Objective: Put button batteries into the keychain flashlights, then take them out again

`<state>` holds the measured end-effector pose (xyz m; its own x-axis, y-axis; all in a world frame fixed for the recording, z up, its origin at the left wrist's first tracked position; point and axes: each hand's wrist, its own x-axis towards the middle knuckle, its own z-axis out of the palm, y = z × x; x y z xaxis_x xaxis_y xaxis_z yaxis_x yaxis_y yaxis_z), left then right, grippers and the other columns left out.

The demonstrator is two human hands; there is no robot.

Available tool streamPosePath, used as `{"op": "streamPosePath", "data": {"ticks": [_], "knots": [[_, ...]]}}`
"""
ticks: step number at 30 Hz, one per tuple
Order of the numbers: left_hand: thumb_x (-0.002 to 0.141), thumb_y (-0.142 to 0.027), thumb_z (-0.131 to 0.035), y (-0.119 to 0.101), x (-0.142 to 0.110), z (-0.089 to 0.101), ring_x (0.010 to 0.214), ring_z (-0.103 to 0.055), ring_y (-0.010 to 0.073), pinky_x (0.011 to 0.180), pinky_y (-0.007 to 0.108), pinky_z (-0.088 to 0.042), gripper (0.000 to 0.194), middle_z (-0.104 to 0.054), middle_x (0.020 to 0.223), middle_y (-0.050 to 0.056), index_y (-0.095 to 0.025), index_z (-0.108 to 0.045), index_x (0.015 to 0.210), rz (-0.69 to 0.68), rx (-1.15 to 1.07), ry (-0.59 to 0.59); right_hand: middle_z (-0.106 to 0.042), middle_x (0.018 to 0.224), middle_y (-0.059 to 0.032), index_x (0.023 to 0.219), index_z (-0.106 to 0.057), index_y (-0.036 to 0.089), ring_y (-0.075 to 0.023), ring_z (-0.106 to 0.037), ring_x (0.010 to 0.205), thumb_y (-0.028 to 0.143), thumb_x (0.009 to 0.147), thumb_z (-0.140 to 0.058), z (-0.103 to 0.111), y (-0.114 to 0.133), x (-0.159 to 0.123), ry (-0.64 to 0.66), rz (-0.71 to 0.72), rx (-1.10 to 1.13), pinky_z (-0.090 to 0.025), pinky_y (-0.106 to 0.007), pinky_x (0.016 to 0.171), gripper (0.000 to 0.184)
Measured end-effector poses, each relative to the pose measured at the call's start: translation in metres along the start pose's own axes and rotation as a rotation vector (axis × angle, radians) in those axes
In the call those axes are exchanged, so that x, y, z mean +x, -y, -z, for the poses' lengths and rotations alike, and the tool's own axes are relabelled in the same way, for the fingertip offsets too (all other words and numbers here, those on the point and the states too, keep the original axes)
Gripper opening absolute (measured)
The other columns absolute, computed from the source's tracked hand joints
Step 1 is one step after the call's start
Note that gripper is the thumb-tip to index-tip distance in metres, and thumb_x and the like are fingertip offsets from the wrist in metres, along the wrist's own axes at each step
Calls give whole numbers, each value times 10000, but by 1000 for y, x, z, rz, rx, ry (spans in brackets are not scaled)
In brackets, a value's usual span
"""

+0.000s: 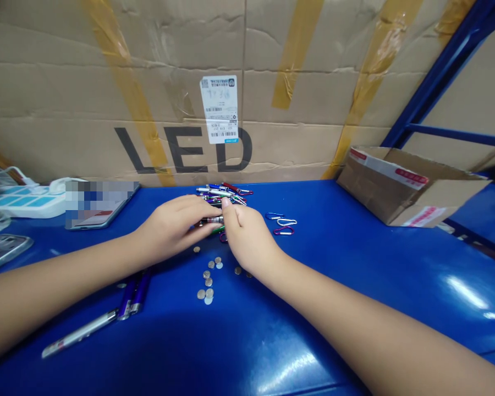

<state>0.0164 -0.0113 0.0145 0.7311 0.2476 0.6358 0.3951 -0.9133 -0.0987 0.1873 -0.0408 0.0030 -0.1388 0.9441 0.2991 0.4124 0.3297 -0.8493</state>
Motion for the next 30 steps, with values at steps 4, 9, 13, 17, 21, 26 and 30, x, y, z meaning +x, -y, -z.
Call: {"op": "streamPosePath", "data": {"ticks": [4, 9, 13, 17, 21, 26, 30], "knots": [[892, -214, -534, -4, 4, 1, 859, -658, 152, 768, 247, -498, 171, -723, 948, 36, -164, -643, 1013, 150, -141, 47, -484, 614, -11, 588, -395, 218, -157, -442, 607, 551, 961, -252, 3, -2, -1, -22, 109, -129, -293, -290, 581, 521], [867, -244, -562, -5, 8, 5, 837, -661, 146, 762, 232, -486, 156, -728, 921, 16, -180, -669, 960, 280, -241, 34, -569, 733, -36, 706, -429, 226, -172, -513, 688, 503, 984, -178, 22, 3, -1, 40, 305, -241, -335, -288, 628, 466], [868, -263, -580, -4, 7, 8, 798, -658, 133, 723, 214, -473, 150, -726, 886, 4, -175, -670, 950, 306, -305, 36, -626, 822, -68, 868, -506, 210, -189, -536, 679, 366, 952, -323, 42, 2, 3, 206, 466, -619, -328, -293, 611, 255], [878, -239, -597, -1, 3, 8, 810, -667, 118, 720, 195, -474, 140, -732, 919, -11, -187, -667, 987, 276, -343, 82, -591, 702, -48, 780, -502, 214, -179, -493, 608, 254, 903, -385, 44, -3, 6, 264, 520, -792, -272, -288, 567, 175], [897, -234, -585, 4, -3, 5, 843, -678, 125, 754, 202, -487, 133, -737, 938, 12, -177, -658, 992, 136, -188, 46, -563, 678, -28, 730, -453, 212, -152, -483, 598, 302, 937, -359, 30, -1, 2, 253, 358, -503, -314, -278, 580, 245], [936, -244, -520, 12, -5, 6, 748, -655, 152, 696, 251, -482, 158, -721, 838, 50, -152, -637, 989, -186, 118, -105, -372, 452, 86, 748, -432, 227, -93, -268, 373, 394, 965, -308, 19, 8, -2, 436, -155, 236, -238, -234, 411, 301], [938, -256, -516, 11, -1, 8, 789, -657, 143, 730, 235, -483, 169, -715, 848, 47, -150, -643, 970, -118, 50, -60, -369, 460, 70, 716, -413, 229, -104, -284, 396, 388, 967, -281, 21, 9, 0, 408, -120, 152, -262, -244, 425, 325]]}}
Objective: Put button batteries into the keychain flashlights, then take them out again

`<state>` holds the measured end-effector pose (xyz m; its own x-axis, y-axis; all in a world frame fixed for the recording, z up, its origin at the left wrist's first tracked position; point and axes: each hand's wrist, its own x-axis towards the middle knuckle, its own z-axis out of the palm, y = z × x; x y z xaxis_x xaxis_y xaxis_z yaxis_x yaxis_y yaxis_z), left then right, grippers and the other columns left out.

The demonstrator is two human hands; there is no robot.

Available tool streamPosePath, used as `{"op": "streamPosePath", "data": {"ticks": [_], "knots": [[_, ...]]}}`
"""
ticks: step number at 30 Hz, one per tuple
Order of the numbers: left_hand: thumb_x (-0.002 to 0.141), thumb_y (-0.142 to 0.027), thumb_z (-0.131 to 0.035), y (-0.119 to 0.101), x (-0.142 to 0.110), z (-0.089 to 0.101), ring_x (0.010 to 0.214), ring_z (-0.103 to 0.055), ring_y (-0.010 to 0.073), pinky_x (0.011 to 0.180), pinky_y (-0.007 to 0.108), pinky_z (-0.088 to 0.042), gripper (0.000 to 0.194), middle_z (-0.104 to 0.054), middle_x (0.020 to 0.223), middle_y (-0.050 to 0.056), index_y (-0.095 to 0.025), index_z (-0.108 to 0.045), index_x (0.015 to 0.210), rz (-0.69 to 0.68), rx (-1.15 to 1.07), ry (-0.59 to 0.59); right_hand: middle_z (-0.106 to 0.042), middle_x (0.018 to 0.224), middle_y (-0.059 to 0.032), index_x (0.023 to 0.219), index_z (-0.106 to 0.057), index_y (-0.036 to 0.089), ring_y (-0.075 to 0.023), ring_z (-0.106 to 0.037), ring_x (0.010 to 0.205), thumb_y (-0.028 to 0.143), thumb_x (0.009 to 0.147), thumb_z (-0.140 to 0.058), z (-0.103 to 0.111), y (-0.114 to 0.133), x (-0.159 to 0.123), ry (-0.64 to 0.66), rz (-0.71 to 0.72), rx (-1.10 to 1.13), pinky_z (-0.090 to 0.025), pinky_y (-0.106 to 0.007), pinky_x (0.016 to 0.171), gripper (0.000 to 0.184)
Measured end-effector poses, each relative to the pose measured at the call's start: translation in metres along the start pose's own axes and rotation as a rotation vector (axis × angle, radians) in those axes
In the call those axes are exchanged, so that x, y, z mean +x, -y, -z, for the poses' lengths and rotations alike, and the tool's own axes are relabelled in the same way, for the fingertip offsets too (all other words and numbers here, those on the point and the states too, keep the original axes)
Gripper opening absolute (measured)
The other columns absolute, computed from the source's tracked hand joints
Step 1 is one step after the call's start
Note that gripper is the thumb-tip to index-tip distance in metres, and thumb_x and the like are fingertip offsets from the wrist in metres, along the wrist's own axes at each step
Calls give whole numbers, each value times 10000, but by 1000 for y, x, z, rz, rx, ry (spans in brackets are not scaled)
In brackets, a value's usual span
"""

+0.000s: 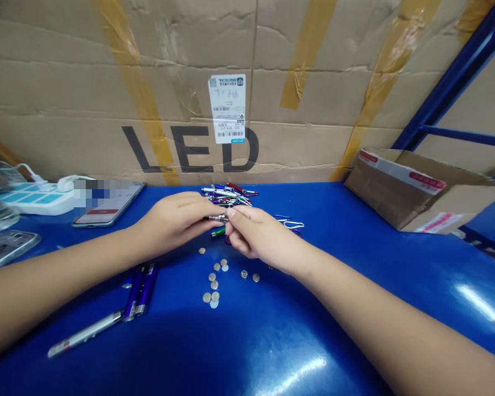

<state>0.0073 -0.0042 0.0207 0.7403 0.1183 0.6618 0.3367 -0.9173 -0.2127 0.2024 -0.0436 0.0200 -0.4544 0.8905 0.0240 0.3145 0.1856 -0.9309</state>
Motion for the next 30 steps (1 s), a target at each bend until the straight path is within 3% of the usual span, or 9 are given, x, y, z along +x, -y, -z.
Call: {"op": "streamPosePath", "data": {"ticks": [2, 5, 10, 12, 15, 19, 23, 26, 30], "knots": [[932, -232, -518, -3, 2, -1, 854, -665, 140, 774, 223, -480, 158, -721, 914, 51, -147, -649, 959, 99, -101, 66, -463, 552, 22, 709, -424, 222, -128, -406, 496, 363, 964, -298, 2, -1, 1, -130, 127, -350, -330, -262, 513, 317], [921, -230, -526, -6, 3, -3, 852, -669, 138, 745, 212, -474, 153, -726, 952, 31, -164, -662, 946, 233, -208, 133, -548, 697, -32, 778, -443, 211, -161, -476, 595, 321, 964, -292, 5, -4, 0, -254, 242, -760, -339, -288, 581, 264], [905, -254, -559, -7, 4, -1, 813, -671, 121, 710, 194, -471, 145, -732, 923, -6, -187, -672, 967, 342, -310, 133, -575, 750, -56, 819, -440, 206, -183, -509, 628, 294, 962, -303, 15, -5, -2, -151, 344, -994, -320, -289, 576, 216], [907, -247, -564, -6, 3, -1, 834, -675, 113, 739, 189, -479, 149, -734, 941, -12, -193, -665, 1000, 323, -325, 124, -557, 708, -43, 782, -424, 212, -177, -490, 603, 270, 947, -329, 17, -6, -2, -102, 347, -1007, -303, -284, 560, 199], [919, -243, -551, -5, -1, -3, 866, -678, 118, 781, 204, -491, 165, -734, 962, 6, -183, -652, 1034, 242, -252, 99, -529, 671, -19, 735, -400, 216, -152, -472, 592, 270, 949, -326, 12, -6, -2, -109, 329, -816, -321, -274, 574, 233], [944, -262, -509, 0, -4, -2, 787, -661, 141, 735, 239, -496, 180, -725, 868, 47, -143, -638, 978, 10, -18, 0, -448, 557, 45, 736, -419, 213, -103, -393, 486, 312, 960, -329, -1, -5, -2, -51, 140, -255, -321, -237, 510, 260], [947, -180, -478, 5, -2, 2, 738, -631, 148, 683, 263, -467, 157, -717, 830, 48, -144, -621, 1000, -178, 147, -23, -305, 448, 108, 760, -399, 224, -77, -170, 368, 331, 956, -315, -4, -1, 0, 119, -117, 273, -180, -214, 384, 239], [959, -238, -465, 5, -1, 0, 714, -620, 139, 670, 253, -466, 183, -694, 773, 37, -156, -627, 985, -125, 120, 11, -319, 458, 90, 732, -395, 225, -88, -215, 382, 366, 963, -283, 0, -2, 1, 111, -98, 131, -207, -224, 395, 293], [953, -250, -474, 0, 2, -2, 769, -646, 134, 727, 234, -491, 195, -702, 823, 40, -148, -640, 963, 20, -60, 66, -478, 650, 0, 736, -413, 212, -132, -419, 564, 376, 965, -295, 10, -6, -1, -118, 243, -596, -325, -266, 550, 305]]}}
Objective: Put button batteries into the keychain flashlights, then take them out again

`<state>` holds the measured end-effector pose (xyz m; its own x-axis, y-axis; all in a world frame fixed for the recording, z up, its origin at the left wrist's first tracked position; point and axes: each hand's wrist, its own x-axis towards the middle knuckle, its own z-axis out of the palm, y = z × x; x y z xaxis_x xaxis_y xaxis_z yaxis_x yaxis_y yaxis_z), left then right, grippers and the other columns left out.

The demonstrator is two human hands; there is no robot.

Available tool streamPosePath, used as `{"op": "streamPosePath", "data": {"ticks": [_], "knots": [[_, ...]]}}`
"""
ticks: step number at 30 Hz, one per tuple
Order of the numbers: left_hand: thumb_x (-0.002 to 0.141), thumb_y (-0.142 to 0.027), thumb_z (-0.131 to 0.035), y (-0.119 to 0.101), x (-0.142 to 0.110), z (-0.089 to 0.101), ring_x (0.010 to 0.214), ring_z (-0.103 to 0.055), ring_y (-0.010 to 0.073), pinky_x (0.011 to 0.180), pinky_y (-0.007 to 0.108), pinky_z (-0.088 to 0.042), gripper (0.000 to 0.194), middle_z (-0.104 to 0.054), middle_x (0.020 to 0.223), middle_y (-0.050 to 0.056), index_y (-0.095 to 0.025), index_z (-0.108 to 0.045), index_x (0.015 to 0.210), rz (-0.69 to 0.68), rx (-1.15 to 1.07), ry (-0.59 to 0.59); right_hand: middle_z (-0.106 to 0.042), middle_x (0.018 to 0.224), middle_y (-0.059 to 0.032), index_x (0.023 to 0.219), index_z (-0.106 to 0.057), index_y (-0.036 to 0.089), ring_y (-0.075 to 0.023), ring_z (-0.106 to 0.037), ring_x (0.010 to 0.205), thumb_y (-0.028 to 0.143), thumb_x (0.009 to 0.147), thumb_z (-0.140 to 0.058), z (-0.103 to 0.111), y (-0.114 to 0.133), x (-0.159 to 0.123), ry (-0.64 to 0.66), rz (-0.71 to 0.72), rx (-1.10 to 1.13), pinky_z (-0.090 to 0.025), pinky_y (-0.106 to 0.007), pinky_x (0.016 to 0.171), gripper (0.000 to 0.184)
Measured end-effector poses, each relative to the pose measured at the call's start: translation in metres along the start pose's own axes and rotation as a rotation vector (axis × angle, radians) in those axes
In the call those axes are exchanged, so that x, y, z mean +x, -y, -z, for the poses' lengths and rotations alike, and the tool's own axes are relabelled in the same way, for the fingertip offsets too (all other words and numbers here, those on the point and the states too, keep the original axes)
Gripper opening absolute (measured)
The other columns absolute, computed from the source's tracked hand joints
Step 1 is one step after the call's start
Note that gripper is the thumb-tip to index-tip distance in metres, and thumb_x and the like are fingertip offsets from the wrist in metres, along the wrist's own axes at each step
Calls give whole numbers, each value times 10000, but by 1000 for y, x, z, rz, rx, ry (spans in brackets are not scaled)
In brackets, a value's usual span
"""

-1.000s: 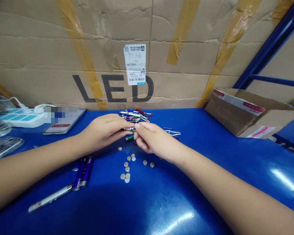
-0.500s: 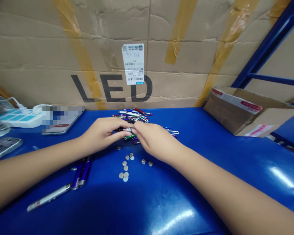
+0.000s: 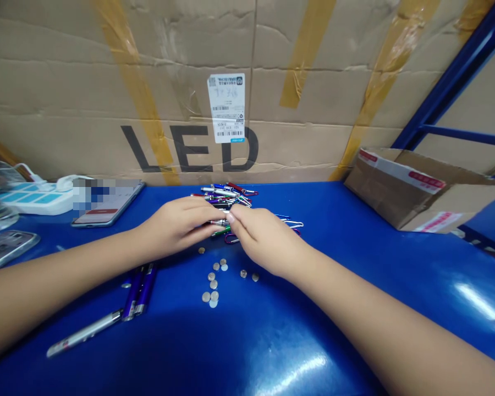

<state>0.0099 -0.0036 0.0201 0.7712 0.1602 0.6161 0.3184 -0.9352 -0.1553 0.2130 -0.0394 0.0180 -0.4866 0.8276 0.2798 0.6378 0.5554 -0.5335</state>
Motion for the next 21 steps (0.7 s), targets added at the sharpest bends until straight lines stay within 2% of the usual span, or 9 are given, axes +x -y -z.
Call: {"op": "streamPosePath", "data": {"ticks": [3, 5, 7, 10, 12, 14, 16, 18, 21], "knots": [[936, -240, -509, -5, 3, 3, 842, -666, 132, 772, 217, -496, 176, -723, 921, 39, -151, -652, 987, 94, -129, 23, -496, 679, -21, 764, -401, 215, -155, -431, 584, 333, 962, -283, 6, -4, -2, -63, 178, -333, -298, -282, 561, 259], [927, -243, -528, -6, 3, 5, 872, -673, 128, 792, 212, -498, 175, -728, 964, 27, -167, -653, 1023, 143, -190, 29, -472, 640, -13, 746, -388, 220, -157, -412, 562, 289, 938, -307, 9, -4, -3, -46, 251, -401, -268, -284, 541, 219], [923, -241, -536, -7, 2, 4, 890, -677, 127, 808, 216, -501, 180, -730, 992, 19, -180, -647, 1051, 167, -201, 29, -477, 644, -13, 736, -385, 222, -155, -414, 570, 275, 921, -333, 7, -2, -3, -41, 254, -352, -271, -283, 546, 199], [937, -246, -512, -5, -1, 2, 890, -673, 138, 800, 236, -503, 174, -729, 970, 37, -168, -645, 1019, 108, -99, -5, -472, 639, 6, 722, -374, 224, -132, -414, 554, 326, 937, -325, -3, 5, -1, -54, 56, 25, -311, -264, 540, 242], [948, -274, -493, -2, -2, 0, 845, -667, 156, 762, 256, -501, 196, -723, 891, 55, -155, -647, 970, 27, 10, -46, -387, 544, 54, 711, -351, 233, -106, -327, 449, 353, 948, -279, -9, 10, 1, 30, -158, 402, -289, -244, 467, 275], [951, -290, -487, 0, -2, -1, 812, -659, 165, 736, 265, -494, 214, -714, 846, 61, -149, -647, 950, 1, 57, -43, -296, 476, 85, 701, -339, 240, -97, -227, 384, 344, 947, -243, -11, 13, 3, 123, -319, 620, -239, -239, 412, 283], [948, -276, -489, 1, 0, -1, 819, -657, 158, 738, 255, -488, 197, -715, 879, 53, -155, -644, 951, 60, -9, 23, -335, 486, 68, 689, -354, 235, -106, -275, 406, 338, 941, -266, -10, 11, 3, 91, -309, 515, -261, -248, 435, 286], [941, -255, -496, 1, 2, 0, 819, -654, 139, 741, 234, -481, 171, -714, 904, 29, -166, -642, 943, 156, -141, 99, -464, 589, 15, 701, -390, 224, -132, -409, 521, 342, 940, -315, -7, 7, 3, -18, -170, 195, -319, -266, 524, 277], [927, -253, -514, 0, 4, 0, 799, -644, 124, 732, 221, -465, 155, -710, 896, 8, -171, -646, 928, 243, -267, 140, -551, 729, -30, 762, -415, 220, -167, -480, 645, 342, 960, -309, -4, 1, 3, -85, -30, -140, -336, -292, 612, 256]]}}
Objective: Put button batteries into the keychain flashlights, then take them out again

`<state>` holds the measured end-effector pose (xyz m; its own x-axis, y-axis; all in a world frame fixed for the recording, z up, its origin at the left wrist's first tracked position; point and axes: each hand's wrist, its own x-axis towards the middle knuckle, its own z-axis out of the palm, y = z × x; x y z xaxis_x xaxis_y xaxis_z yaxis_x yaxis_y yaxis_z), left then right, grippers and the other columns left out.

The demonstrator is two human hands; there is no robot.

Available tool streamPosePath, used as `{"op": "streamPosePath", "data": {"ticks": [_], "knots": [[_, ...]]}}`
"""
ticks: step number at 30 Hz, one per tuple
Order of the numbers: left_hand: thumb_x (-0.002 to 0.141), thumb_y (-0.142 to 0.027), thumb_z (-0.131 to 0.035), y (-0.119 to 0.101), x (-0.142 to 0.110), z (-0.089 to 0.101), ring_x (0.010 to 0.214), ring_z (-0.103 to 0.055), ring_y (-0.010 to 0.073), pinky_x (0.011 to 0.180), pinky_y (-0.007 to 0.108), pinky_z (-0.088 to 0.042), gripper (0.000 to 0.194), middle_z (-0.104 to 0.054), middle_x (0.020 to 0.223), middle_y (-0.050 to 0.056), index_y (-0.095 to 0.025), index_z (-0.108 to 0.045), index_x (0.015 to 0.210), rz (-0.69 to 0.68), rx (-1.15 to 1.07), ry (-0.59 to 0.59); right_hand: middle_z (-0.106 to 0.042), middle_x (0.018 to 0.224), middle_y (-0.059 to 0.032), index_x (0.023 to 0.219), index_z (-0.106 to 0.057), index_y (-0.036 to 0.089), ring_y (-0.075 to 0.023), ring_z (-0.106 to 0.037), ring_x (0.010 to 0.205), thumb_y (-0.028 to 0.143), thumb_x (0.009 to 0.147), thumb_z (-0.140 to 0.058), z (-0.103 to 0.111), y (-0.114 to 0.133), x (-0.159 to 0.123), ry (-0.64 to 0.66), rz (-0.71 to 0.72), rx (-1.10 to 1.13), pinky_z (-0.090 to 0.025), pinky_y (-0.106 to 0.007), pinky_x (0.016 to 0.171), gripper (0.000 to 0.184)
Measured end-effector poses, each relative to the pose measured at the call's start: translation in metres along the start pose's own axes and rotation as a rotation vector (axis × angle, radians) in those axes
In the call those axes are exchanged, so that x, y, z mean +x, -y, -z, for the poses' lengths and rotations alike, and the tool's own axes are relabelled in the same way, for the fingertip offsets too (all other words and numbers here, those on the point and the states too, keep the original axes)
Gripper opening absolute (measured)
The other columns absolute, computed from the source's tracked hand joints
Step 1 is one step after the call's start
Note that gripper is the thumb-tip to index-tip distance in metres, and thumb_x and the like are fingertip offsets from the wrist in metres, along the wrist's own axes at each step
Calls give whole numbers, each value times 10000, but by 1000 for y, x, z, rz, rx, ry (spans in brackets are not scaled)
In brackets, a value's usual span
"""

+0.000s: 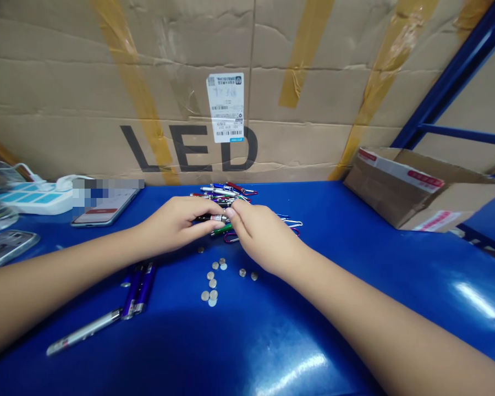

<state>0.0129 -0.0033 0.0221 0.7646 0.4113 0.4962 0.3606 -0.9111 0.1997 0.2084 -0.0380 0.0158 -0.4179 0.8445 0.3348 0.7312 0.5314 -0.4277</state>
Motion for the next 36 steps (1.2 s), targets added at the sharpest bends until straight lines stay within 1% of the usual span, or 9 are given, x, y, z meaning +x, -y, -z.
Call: {"op": "streamPosePath", "data": {"ticks": [7, 11, 15, 21, 23, 26, 28, 33, 36], "knots": [[902, -303, -534, -4, 0, 1, 708, -607, 118, 649, 218, -438, 187, -680, 775, -13, -163, -656, 880, 223, -166, -23, -610, 804, -45, 855, -458, 204, -173, -548, 686, 348, 982, -310, 4, -3, -2, 34, 101, -28, -368, -281, 615, 242], [894, -357, -545, -2, -1, 0, 704, -603, 117, 654, 224, -457, 228, -683, 802, -6, -159, -655, 917, 317, -323, -3, -628, 805, -67, 874, -508, 186, -190, -558, 676, 263, 955, -370, 10, -5, -1, 64, 139, -302, -324, -279, 580, 177], [898, -348, -544, -2, -1, -1, 721, -612, 120, 669, 227, -474, 225, -691, 828, -6, -161, -650, 967, 311, -370, 66, -587, 704, -39, 786, -517, 189, -169, -502, 600, 142, 891, -429, 12, -6, 0, 128, 262, -525, -258, -275, 545, 145], [948, -245, -425, -1, -2, 0, 1070, -596, 162, 975, 318, -445, 248, -662, 1144, 50, -167, -631, 1064, 213, -305, 133, -591, 722, -30, 792, -526, 185, -149, -481, 598, 134, 892, -427, 15, -10, 0, 119, 302, -562, -259, -267, 540, 150], [934, -254, -461, 2, -2, 1, 1080, -601, 164, 963, 317, -460, 267, -657, 1173, 57, -175, -607, 1143, 220, -341, 143, -593, 721, -27, 782, -523, 190, -146, -482, 602, 140, 891, -419, 17, -12, 0, 120, 296, -551, -261, -264, 542, 158], [905, -314, -528, 7, -2, 2, 845, -662, 144, 752, 263, -525, 303, -714, 979, 41, -175, -608, 1163, 329, -441, 153, -590, 714, -23, 771, -515, 196, -143, -477, 605, 141, 885, -411, 19, -15, -1, 119, 301, -538, -259, -260, 547, 164], [904, -364, -530, 8, -3, 4, 695, -649, 122, 643, 232, -509, 278, -711, 811, 15, -173, -652, 1064, 399, -449, 193, -585, 713, -22, 770, -509, 197, -144, -472, 606, 138, 882, -408, 20, -17, -1, 107, 318, -539, -254, -261, 548, 162], [909, -464, -488, 2, -1, 11, 477, -554, 81, 499, 182, -422, 387, -609, 536, -29, -152, -647, 744, 515, -381, 284, -569, 706, -18, 757, -483, 200, -144, -458, 605, 140, 879, -392, 17, -19, 0, 104, 328, -505, -252, -262, 547, 164], [899, -448, -518, -1, -1, 12, 464, -534, 80, 470, 177, -396, 359, -594, 526, -39, -151, -640, 737, 493, -360, 249, -542, 680, -12, 735, -452, 206, -142, -454, 595, 168, 888, -379, 15, -17, -1, 95, 281, -431, -264, -258, 546, 174]]}}
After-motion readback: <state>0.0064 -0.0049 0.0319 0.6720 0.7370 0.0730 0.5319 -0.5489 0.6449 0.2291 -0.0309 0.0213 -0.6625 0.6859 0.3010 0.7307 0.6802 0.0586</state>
